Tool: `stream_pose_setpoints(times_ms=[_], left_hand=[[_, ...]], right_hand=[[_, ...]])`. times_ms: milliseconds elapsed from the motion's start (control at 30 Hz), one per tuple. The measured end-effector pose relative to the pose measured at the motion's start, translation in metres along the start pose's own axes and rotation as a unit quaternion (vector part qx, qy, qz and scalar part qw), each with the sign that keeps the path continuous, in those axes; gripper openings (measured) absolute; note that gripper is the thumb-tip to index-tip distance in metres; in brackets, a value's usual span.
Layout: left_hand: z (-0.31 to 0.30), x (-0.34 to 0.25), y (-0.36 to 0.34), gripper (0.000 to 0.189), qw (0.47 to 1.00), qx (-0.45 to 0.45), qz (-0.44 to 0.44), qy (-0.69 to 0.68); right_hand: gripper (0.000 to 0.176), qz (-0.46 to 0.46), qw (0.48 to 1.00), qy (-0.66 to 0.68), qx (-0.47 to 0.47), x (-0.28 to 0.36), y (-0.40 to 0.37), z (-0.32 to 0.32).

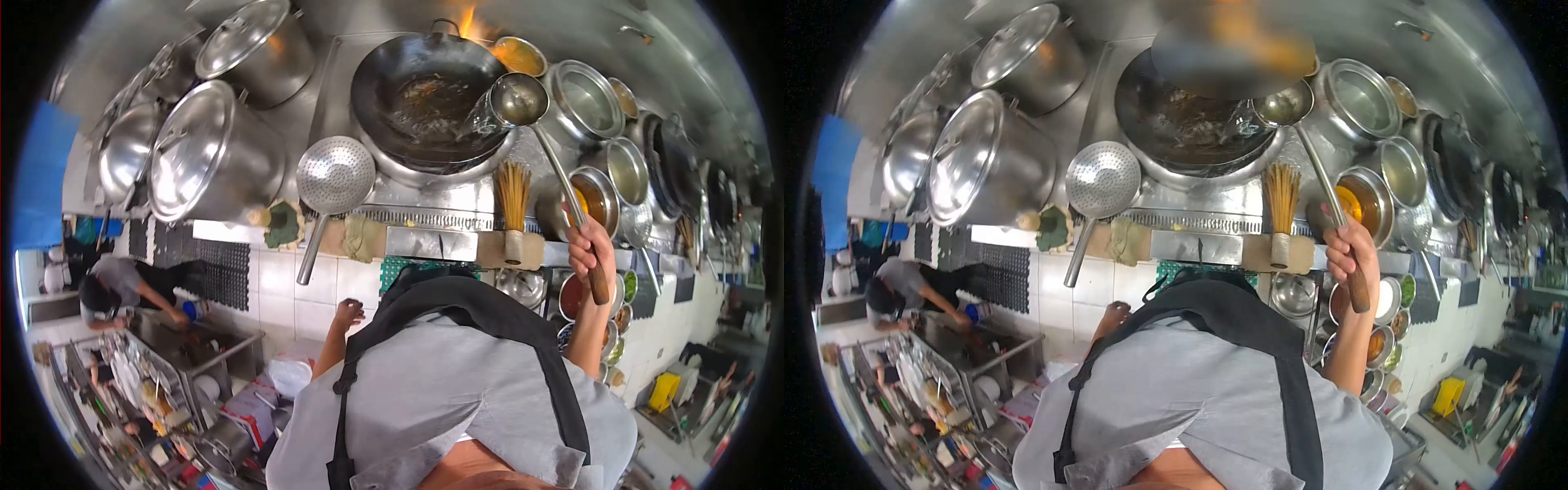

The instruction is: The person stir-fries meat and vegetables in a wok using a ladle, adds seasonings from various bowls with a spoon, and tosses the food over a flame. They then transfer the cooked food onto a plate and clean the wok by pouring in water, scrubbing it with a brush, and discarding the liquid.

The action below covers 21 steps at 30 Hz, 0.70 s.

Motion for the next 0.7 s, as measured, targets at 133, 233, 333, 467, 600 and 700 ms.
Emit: stream_pose_setpoints(times_ms=[133,233,333,467,600,700], left_hand=[[0.021,-0.018,-0.012,0.033,0.999,-0.019,-0.012,-0.036],[0.029,-0.017,-0.028,0.033,0.997,-0.066,-0.014,-0.024],[0.042,-0.006,-0.049,0.033,0.995,-0.094,-0.021,-0.029],[0.060,0.032,-0.066,0.028,0.996,-0.086,-0.025,-0.026],[0.068,0.059,-0.081,0.020,0.998,-0.054,-0.016,-0.002],[0.061,0.074,-0.077,0.011,0.999,0.032,-0.033,-0.007]], right_hand=[[0.048,-0.076,0.986,-0.138,-0.059,0.011,0.025,-0.037],[0.049,-0.164,0.946,-0.263,-0.093,0.035,0.085,-0.092],[0.046,-0.335,0.740,-0.529,-0.248,0.061,0.186,-0.190],[0.011,-0.170,0.914,-0.296,-0.220,0.084,0.250,-0.224],[0.019,-0.073,0.987,0.139,-0.035,0.119,0.240,-0.209],[0.024,-0.071,0.988,0.138,-0.017,0.112,0.190,-0.154]])
Point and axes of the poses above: each hand's wrist, its own y-axis towards the middle knuckle, its own z-axis out of the palm, x = y × z, the point moved 6 cm from there along y, towards the middle knuckle, and after that the axes turned 7 degrees about -x, right-handed, at the moved point
